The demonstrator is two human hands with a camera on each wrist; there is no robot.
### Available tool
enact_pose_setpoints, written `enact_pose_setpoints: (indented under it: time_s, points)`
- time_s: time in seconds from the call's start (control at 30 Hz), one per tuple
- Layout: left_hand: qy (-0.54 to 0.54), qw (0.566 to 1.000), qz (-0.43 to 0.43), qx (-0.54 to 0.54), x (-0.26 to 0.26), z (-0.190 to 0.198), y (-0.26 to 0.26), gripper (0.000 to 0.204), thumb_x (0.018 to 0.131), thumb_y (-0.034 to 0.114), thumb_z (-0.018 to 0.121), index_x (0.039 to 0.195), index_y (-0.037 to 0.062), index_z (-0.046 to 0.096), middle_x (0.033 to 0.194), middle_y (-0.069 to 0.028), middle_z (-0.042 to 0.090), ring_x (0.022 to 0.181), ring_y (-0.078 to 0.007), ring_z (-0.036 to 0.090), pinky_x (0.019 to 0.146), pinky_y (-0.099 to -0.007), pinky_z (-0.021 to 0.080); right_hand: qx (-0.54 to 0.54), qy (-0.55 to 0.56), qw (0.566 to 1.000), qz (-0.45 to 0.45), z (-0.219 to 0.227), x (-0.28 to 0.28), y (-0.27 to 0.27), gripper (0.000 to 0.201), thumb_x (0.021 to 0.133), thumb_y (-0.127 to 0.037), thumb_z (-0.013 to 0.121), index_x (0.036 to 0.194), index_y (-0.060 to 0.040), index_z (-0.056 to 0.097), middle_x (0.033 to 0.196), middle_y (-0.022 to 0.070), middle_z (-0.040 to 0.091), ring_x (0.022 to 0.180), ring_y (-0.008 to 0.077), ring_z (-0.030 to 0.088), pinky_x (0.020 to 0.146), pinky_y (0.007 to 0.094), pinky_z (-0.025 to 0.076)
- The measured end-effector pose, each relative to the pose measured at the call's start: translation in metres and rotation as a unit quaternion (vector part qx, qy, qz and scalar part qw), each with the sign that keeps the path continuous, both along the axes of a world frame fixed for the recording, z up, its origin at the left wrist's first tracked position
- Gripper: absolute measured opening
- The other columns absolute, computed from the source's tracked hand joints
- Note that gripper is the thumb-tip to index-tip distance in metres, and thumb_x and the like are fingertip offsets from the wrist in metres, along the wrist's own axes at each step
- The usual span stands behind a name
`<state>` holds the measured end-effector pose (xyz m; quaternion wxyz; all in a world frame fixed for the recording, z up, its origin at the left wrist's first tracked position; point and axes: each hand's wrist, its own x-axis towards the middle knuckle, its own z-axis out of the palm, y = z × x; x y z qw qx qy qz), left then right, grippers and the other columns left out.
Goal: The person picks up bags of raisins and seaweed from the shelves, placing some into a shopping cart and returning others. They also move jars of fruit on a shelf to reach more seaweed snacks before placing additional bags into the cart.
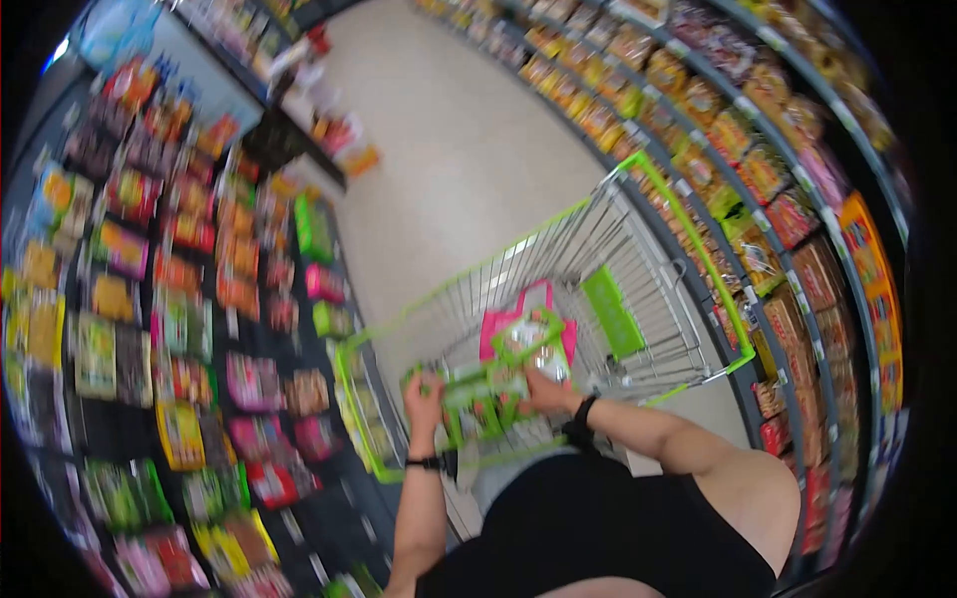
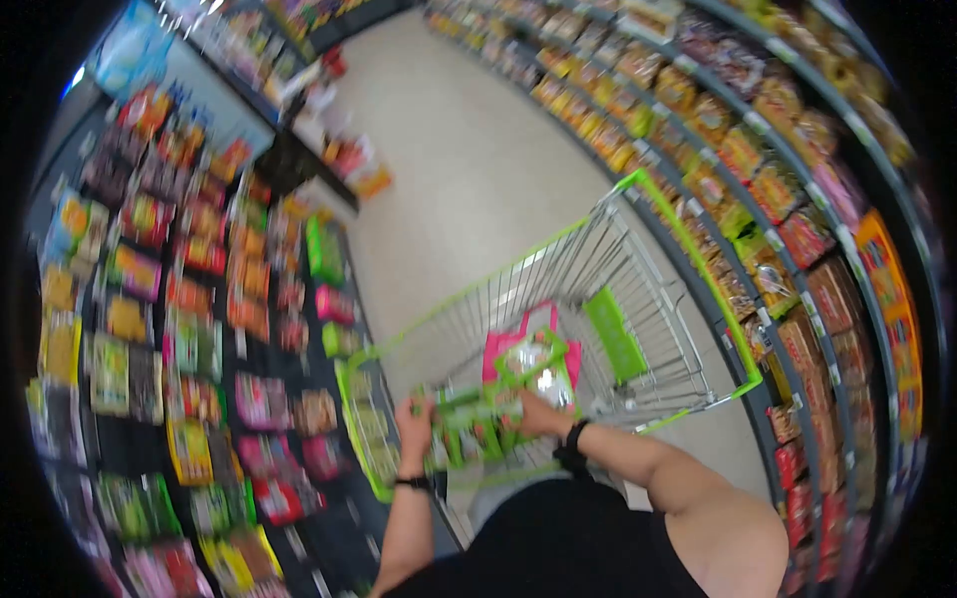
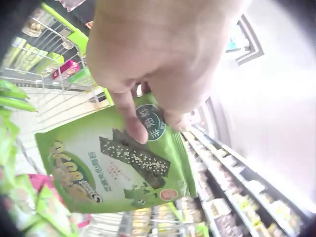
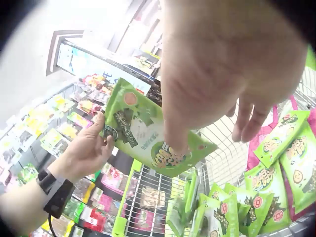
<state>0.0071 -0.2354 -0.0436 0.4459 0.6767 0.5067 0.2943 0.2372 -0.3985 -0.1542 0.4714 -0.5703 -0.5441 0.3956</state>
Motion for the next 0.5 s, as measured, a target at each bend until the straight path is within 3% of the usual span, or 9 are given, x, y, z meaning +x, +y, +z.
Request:
enact_pose_setpoints:
  time_s: [0.03,0.07,0.1,0.17,0.27,0.33,0.4,0.43,0.5]
  points:
    - [0.017,0.998,0.014,0.053,0.008,0.01,-0.01,0.004,0.086,0.005,0.067,0.088,0.0019,0.065,0.081,-0.0052,0.066,0.076,-0.0129,0.063,0.066,-0.0292,0.051,-0.034,-0.016,0.999,0.005,0.022,0.013,-0.001,0.087,0.079,-0.032,0.081,0.146,-0.0021,0.034,0.144,0.0239,0.045,0.133,0.0385,0.045,0.111,0.0445,0.036]
    - [-0.048,0.996,0.071,-0.026,0.014,0.005,-0.02,0.001,0.088,0.003,0.066,0.088,0.0022,0.064,0.081,-0.004,0.066,0.075,-0.0129,0.062,0.061,-0.0287,0.052,-0.068,-0.033,0.997,0.012,0.048,0.027,-0.002,0.101,0.077,-0.033,0.083,0.152,-0.0003,0.023,0.149,0.0257,0.039,0.139,0.0384,0.039,0.115,0.0419,0.033]
    - [-0.131,0.988,0.083,-0.002,0.026,0.017,-0.034,0.006,0.091,0.005,0.068,0.09,0.0033,0.063,0.078,-0.0029,0.064,0.072,-0.013,0.063,0.053,-0.0261,0.05,-0.058,-0.053,0.997,0.007,0.046,0.038,0.004,0.098,0.077,-0.035,0.084,0.15,-0.0012,0.028,0.146,0.0246,0.043,0.137,0.0377,0.042,0.113,0.0412,0.035]
    - [-0.173,0.974,0.13,-0.067,0.041,0.04,-0.061,0.013,0.095,0.012,0.068,0.09,0.0037,0.059,0.074,-0.0008,0.057,0.053,-0.0099,0.055,0.048,-0.0248,0.048,-0.063,-0.092,0.993,0.028,0.049,0.05,-0.005,0.086,0.077,-0.035,0.083,0.143,-0.0018,0.039,0.138,0.0223,0.052,0.13,0.036,0.049,0.109,0.0401,0.039]
    - [-0.184,0.962,0.161,-0.12,0.031,0.051,-0.088,0.014,0.096,0.015,0.068,0.093,0.0043,0.059,0.073,0.0,0.055,0.049,-0.0083,0.052,0.046,-0.0249,0.049,-0.068,-0.11,0.987,0.096,0.073,0.058,0.012,0.06,0.082,-0.032,0.08,0.128,-0.001,0.056,0.119,0.0187,0.065,0.114,0.0331,0.061,0.098,0.0387,0.046]
    - [-0.19,0.953,0.197,-0.128,0.014,0.046,-0.102,0.013,0.096,0.015,0.067,0.098,0.0048,0.059,0.081,-0.0001,0.057,0.061,-0.0086,0.057,0.048,-0.0252,0.052,-0.073,-0.073,0.984,0.144,0.072,0.053,0.009,0.043,0.086,-0.029,0.076,0.116,-0.0001,0.064,0.105,0.0163,0.07,0.102,0.0311,0.066,0.09,0.0376,0.05]
    - [-0.209,0.941,0.238,-0.115,0.0,0.045,-0.115,0.013,0.097,0.014,0.066,0.102,0.0049,0.058,0.086,-0.0006,0.058,0.068,-0.009,0.058,0.05,-0.0254,0.053,-0.093,-0.032,0.979,0.179,0.073,0.041,0.003,0.038,0.089,-0.026,0.072,0.114,0.0006,0.065,0.104,0.0158,0.07,0.097,0.0262,0.066,0.087,0.0356,0.05]
    - [-0.196,0.945,0.237,-0.107,-0.01,0.048,-0.123,0.024,0.096,0.011,0.065,0.117,0.0053,0.055,0.096,-0.0035,0.062,0.08,-0.0104,0.062,0.056,-0.026,0.056,-0.106,-0.014,0.975,0.196,0.074,0.035,0.0,0.035,0.091,-0.025,0.071,0.114,0.001,0.065,0.103,0.0156,0.071,0.095,0.0238,0.066,0.086,0.0346,0.05]
    - [-0.195,0.943,0.226,-0.146,-0.026,0.065,-0.145,0.036,0.095,0.009,0.066,0.127,0.0057,0.049,0.1,-0.0056,0.065,0.082,-0.0111,0.063,0.059,-0.0262,0.057,-0.115,0.03,0.967,0.225,0.083,0.019,-0.006,0.032,0.096,-0.025,0.065,0.115,0.0013,0.065,0.102,0.0139,0.071,0.094,0.0178,0.064,0.085,0.0331,0.049]
